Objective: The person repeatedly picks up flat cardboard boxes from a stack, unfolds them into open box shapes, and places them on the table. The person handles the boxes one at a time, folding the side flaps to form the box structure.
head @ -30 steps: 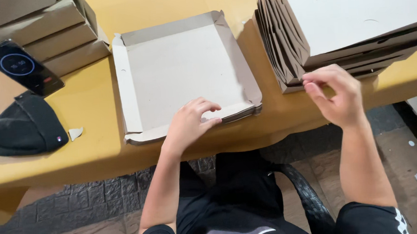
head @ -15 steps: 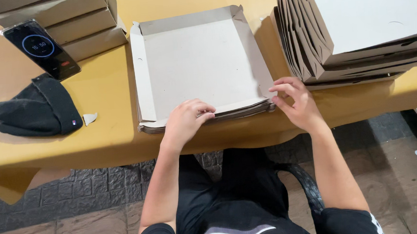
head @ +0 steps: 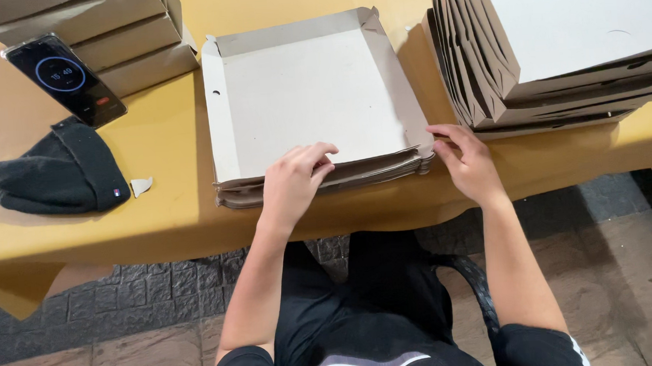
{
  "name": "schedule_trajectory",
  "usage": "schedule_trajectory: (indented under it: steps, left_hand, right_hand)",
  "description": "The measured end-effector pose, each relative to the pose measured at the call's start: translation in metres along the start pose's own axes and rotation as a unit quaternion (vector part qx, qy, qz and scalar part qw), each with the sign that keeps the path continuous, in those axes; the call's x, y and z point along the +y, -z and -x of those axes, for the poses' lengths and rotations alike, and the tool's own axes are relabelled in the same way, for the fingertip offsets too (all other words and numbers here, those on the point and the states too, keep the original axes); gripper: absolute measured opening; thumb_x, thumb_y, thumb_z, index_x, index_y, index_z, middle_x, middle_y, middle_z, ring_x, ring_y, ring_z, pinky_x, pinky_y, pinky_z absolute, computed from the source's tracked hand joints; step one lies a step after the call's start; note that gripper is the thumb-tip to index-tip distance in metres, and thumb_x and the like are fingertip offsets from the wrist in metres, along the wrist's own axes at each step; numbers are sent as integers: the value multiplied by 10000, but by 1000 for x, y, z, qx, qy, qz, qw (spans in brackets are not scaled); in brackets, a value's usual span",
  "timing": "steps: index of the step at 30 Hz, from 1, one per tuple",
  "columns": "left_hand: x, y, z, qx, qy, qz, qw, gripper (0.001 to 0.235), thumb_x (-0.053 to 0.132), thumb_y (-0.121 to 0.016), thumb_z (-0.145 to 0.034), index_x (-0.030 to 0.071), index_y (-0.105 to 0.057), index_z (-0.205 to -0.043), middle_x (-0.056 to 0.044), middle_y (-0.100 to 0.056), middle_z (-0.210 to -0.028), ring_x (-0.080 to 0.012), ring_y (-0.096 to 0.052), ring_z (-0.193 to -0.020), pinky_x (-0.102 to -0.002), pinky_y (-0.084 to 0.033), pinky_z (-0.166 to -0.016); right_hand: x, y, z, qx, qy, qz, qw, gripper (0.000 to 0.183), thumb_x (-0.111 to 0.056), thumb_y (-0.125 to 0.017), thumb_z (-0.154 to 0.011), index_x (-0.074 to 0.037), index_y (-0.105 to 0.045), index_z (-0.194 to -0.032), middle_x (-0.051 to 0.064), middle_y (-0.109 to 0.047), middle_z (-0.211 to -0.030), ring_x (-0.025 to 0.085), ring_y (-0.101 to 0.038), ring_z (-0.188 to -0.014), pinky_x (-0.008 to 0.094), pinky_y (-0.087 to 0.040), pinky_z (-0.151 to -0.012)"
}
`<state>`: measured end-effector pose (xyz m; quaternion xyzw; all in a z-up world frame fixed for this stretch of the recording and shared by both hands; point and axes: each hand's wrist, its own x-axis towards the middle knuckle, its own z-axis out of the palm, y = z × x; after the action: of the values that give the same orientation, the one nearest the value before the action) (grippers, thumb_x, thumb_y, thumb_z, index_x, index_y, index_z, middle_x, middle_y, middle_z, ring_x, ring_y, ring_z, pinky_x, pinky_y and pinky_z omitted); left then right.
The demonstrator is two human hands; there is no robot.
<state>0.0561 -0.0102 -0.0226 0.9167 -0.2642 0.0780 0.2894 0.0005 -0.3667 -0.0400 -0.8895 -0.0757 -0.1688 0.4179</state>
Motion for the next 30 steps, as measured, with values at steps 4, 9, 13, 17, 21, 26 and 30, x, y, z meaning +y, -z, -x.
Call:
schedule_trajectory:
  steps: [4, 9, 13, 17, 21, 26, 30]
  left_hand:
    - [10, 27, -5, -15, 17, 48, 999, 184, 299, -766, -1014, 376, -735, -1178, 117, -796, -960, -136, -746, -1046, -341, -612, -942]
    - [18, 39, -14, -83, 91, 127, 984, 174, 287, -823, -944, 325, -797, -1112, 76, -848, -990, -177, -781, -1041, -372, -605, -947]
    - [12, 35, -16, -122, 103, 146, 976, 237, 247, -840, -898, 285, -818, -1131, 47, -859, -1018, -189, -795, -1067, -398, -598, -971]
    - [-2, 30, -23, -160, 160, 147, 963, 378, 306, -911, -819, 312, -802, -1181, 71, -847, -1048, -133, -781, -1042, -348, -588, -950]
    - [-5, 43, -30, -179, 179, 151, 956, 588, 375, -990, -715, 269, -790, -1256, -20, -839, -1103, -187, -788, -1070, -394, -599, -981]
    - [-8, 51, -35, -172, 177, 145, 958, 455, 408, -920, -824, 235, -806, -1229, -51, -836, -1072, -226, -791, -1078, -407, -597, -990]
    - [-22, 16, -37, -126, 87, 65, 986, 162, 399, -753, -1004, 296, -856, -1076, -6, -846, -1002, -281, -791, -1061, -443, -615, -966]
  right_hand:
    - [7, -2, -9, 26, 3, -36, 999, 257, -180, -595, -1190, -134, -763, -1378, 118, -713, -1380, 281, -682, -1276, 456, -579, -1061]
    - [13, -12, -15, 62, -15, -111, 992, 206, -199, -590, -1214, -118, -752, -1313, 75, -667, -1331, 158, -629, -1133, 364, -594, -986]
    - [25, -20, -17, 68, -23, -122, 990, 199, -231, -613, -1212, -110, -743, -1303, 70, -642, -1302, 161, -630, -1120, 370, -600, -961]
    - [27, -21, -15, 29, -50, -142, 988, 209, -243, -664, -1166, -133, -751, -1320, 59, -633, -1395, 173, -647, -1259, 376, -566, -1058]
    - [22, -17, -11, 13, -46, -166, 985, 244, -187, -680, -1142, -86, -734, -1358, 90, -607, -1466, 206, -628, -1344, 398, -539, -1116]
    - [3, -11, -4, -7, -50, -186, 981, 307, -221, -688, -1118, -100, -722, -1398, 100, -566, -1550, 226, -570, -1439, 424, -491, -1184]
    - [-1, -8, -5, -8, -48, -177, 983, 304, -223, -656, -1132, -92, -722, -1399, 125, -570, -1576, 247, -568, -1456, 464, -469, -1213]
